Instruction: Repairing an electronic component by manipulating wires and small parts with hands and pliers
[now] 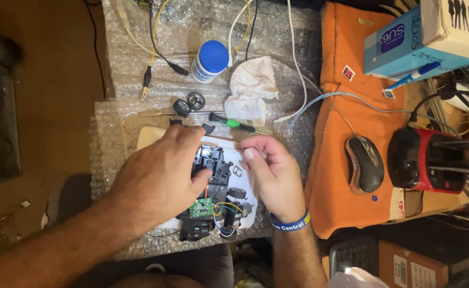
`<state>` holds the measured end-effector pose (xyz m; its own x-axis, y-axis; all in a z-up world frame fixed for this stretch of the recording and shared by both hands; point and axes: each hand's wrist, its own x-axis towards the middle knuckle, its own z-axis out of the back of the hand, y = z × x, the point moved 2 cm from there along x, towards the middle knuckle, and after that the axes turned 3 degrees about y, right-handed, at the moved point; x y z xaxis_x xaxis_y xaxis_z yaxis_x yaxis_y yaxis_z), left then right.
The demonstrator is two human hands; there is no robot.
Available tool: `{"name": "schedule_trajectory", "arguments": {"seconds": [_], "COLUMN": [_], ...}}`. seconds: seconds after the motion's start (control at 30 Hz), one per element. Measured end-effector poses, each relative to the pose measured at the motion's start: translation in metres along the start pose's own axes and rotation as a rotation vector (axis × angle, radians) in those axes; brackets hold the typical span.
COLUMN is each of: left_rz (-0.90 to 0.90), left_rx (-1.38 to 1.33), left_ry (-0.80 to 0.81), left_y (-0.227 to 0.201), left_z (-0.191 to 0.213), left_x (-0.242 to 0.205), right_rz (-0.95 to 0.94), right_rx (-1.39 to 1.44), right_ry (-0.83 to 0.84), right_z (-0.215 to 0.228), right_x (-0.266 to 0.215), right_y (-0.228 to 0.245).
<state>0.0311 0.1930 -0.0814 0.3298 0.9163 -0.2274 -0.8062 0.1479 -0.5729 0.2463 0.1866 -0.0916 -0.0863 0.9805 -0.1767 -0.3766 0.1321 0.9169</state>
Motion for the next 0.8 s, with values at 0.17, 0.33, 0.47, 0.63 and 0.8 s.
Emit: {"name": "schedule_trajectory", "arguments": {"seconds": [0.17, 0.33, 0.47, 0.63, 0.8], "left_rz": [-0.018, -0.051, -0.090, -0.097, -0.109], "left_rx": [-0.012, -0.076, -0.119, -0.161, -0.216], "left_ry": [-0.019, -0.056, -0.136, -0.198, -0.244], "left_y": [-0.003, 0.001, 0.004, 0.002, -0.007], "left_z": [-0.006, -0.014, -0.022, -0.026, -0.026], "left_x": [0.001, 0.002, 0.003, 0.003, 0.001], "right_rz": [-0.016, -0.027, -0.037, 0.023, 0.039], "right_rx": [0.008, 0.181, 0.253, 0.400, 0.355], "right_ry": [0.107, 0.154, 0.182, 0.185, 0.126], "right_z": [-0.010, -0.012, -0.012, -0.012, -0.007], "right_x": [0.014, 0.019, 0.018, 0.016, 0.008], "right_y": [0.007, 0.005, 0.000, -0.003, -0.001]}}
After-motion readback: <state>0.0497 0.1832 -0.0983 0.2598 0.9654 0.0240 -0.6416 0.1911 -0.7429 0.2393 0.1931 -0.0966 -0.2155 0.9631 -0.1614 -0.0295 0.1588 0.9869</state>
